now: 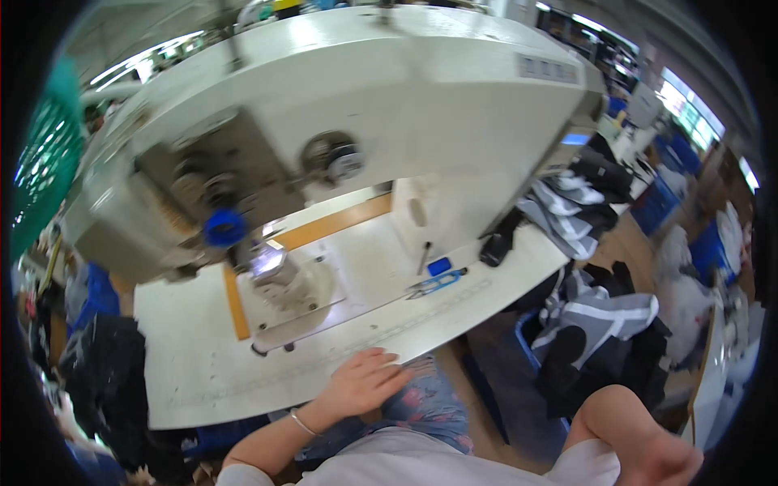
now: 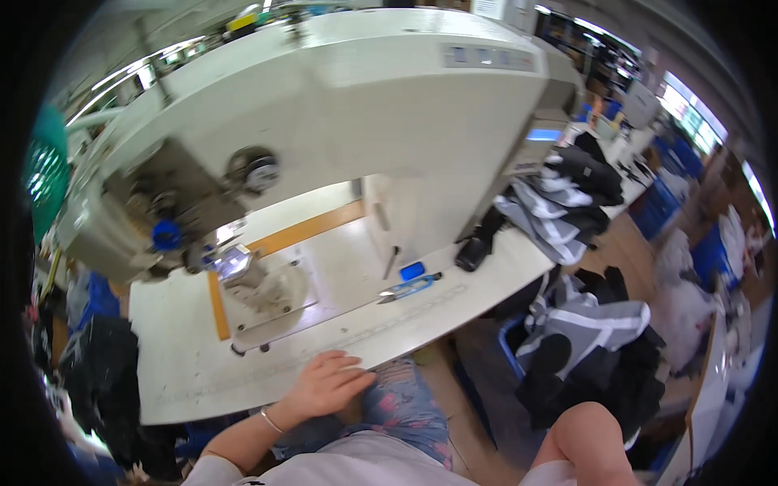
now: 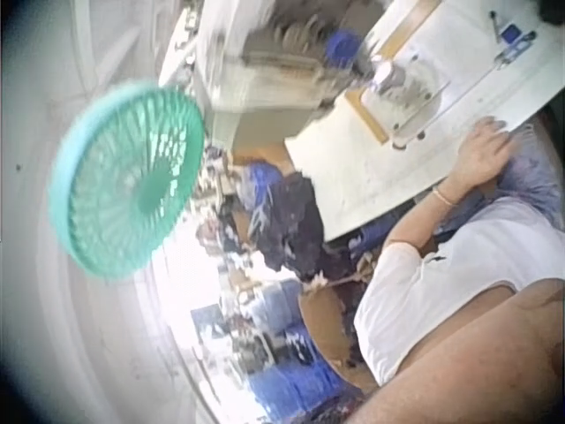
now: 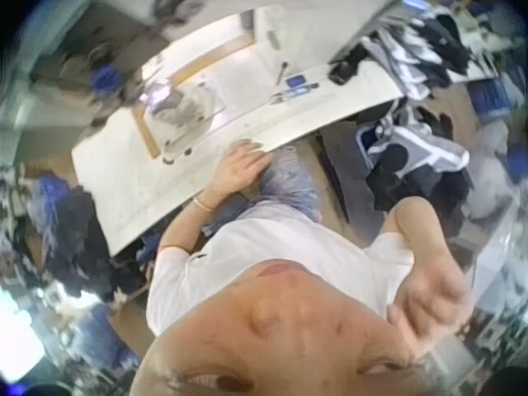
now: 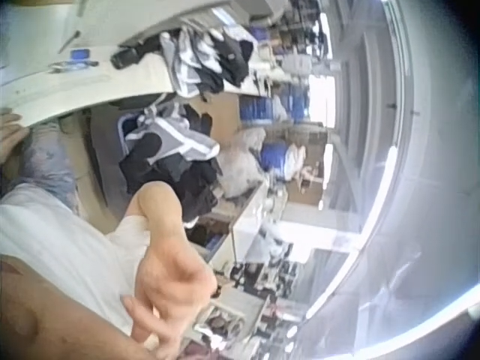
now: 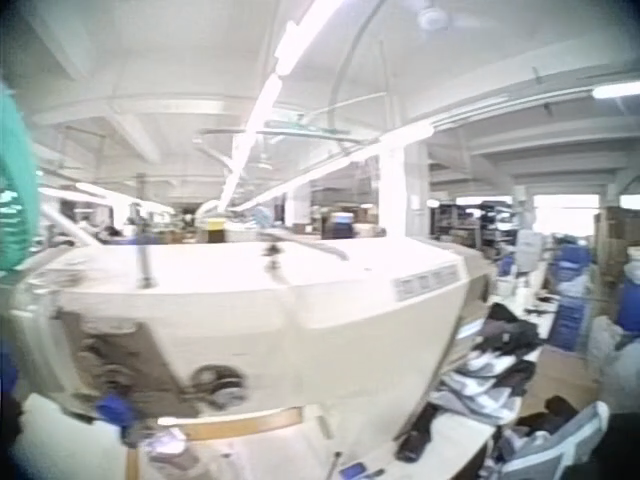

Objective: Sewing components of a black protective gear piece using an industrial sewing machine.

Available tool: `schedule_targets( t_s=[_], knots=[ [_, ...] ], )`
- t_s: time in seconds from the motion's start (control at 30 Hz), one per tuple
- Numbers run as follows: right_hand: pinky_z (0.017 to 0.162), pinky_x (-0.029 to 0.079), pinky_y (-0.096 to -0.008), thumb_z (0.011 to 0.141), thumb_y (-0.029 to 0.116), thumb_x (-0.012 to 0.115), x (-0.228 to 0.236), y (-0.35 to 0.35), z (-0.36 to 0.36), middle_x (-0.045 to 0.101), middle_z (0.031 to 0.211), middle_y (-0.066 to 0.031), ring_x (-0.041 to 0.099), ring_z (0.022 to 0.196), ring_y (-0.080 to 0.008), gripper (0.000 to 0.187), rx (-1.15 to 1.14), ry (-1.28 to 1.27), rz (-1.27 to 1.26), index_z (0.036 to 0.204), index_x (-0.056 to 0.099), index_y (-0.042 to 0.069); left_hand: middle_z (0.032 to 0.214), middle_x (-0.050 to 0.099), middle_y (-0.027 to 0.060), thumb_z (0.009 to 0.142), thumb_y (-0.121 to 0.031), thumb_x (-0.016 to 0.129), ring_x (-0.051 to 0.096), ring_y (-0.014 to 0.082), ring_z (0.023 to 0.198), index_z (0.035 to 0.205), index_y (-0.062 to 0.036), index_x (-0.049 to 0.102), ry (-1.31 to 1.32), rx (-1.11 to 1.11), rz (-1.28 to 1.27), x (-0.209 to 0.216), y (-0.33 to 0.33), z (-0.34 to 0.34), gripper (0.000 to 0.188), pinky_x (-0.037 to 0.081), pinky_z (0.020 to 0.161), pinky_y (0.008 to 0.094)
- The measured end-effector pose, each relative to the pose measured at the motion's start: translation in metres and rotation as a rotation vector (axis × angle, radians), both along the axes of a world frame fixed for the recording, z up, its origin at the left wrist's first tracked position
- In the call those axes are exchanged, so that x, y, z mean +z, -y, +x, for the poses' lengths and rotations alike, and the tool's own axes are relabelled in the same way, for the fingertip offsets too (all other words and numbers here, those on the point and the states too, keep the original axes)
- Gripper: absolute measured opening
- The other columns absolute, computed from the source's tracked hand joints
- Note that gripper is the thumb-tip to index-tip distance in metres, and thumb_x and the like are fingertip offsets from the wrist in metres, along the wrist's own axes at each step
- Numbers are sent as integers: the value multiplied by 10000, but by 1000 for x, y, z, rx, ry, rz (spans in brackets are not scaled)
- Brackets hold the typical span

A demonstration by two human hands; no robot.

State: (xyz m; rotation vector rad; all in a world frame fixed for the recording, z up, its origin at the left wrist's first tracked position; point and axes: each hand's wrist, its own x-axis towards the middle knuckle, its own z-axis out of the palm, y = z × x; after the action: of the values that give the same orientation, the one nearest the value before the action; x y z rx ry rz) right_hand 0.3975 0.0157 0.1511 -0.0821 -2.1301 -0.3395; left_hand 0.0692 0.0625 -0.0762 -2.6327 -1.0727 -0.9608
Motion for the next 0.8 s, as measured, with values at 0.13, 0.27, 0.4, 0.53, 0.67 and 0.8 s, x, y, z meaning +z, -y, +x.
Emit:
schedule_targets(
  t_s=[0.13, 0.27, 0.4, 0.53, 0.67, 0.8],
  knots=[
    [708, 523, -469, 840, 423, 576, -18, -89, -18, 663, 905, -108, 641, 809, -311, 388, -667, 24, -126, 971, 647, 64, 920, 646, 24, 715, -95, 659, 622, 204, 961, 1008, -93, 690, 121, -228, -32, 6, -24, 73, 295, 502, 878, 367],
    [915, 445, -399, 789, 32, 668, -50, -262, 69, 583, 1181, -139, 553, 1083, -337, 477, -859, -180, -170, 1248, 553, 94, 890, 644, 26, 722, -81, 680, 618, 197, 915, 995, -83, 692, 129, -251, -151, -9, -16, 86, 274, 502, 844, 351],
    [941, 446, -450, 694, 190, 805, -75, -389, 136, 538, 1305, -126, 529, 1168, -332, 701, -1438, -68, 1, 1334, 519, 170, 814, 641, 18, 723, -63, 711, 607, 178, 802, 995, -82, 699, 126, -238, -300, -29, -7, 73, 273, 483, 748, 325],
    [779, 504, -462, 778, 182, 669, -61, -433, 146, 691, 964, -112, 622, 997, -316, 226, -1519, -280, -432, 997, 722, 160, 822, 640, 20, 746, -77, 678, 598, 184, 833, 1080, -104, 686, 88, -122, -414, -37, 2, 60, 335, 479, 794, 319],
    [863, 469, -380, 807, 62, 612, -17, -389, 171, 681, 1007, -68, 608, 965, -292, 279, -1290, -563, 200, 1053, 705, 153, 1141, 634, 187, 873, -144, 644, 601, 278, 1094, 1136, -88, 660, 109, -44, -686, -49, 10, 51, 269, 461, 963, 390],
    [937, 429, -363, 706, -89, 606, -9, -269, 173, 661, 1077, -61, 588, 1034, -265, 474, -1176, -514, 392, 1124, 686, 119, 886, 663, 58, 773, -62, 701, 609, 242, 904, 1004, -94, 708, 297, -158, -555, -35, 3, 63, 233, 492, 825, 348]
  ],
)
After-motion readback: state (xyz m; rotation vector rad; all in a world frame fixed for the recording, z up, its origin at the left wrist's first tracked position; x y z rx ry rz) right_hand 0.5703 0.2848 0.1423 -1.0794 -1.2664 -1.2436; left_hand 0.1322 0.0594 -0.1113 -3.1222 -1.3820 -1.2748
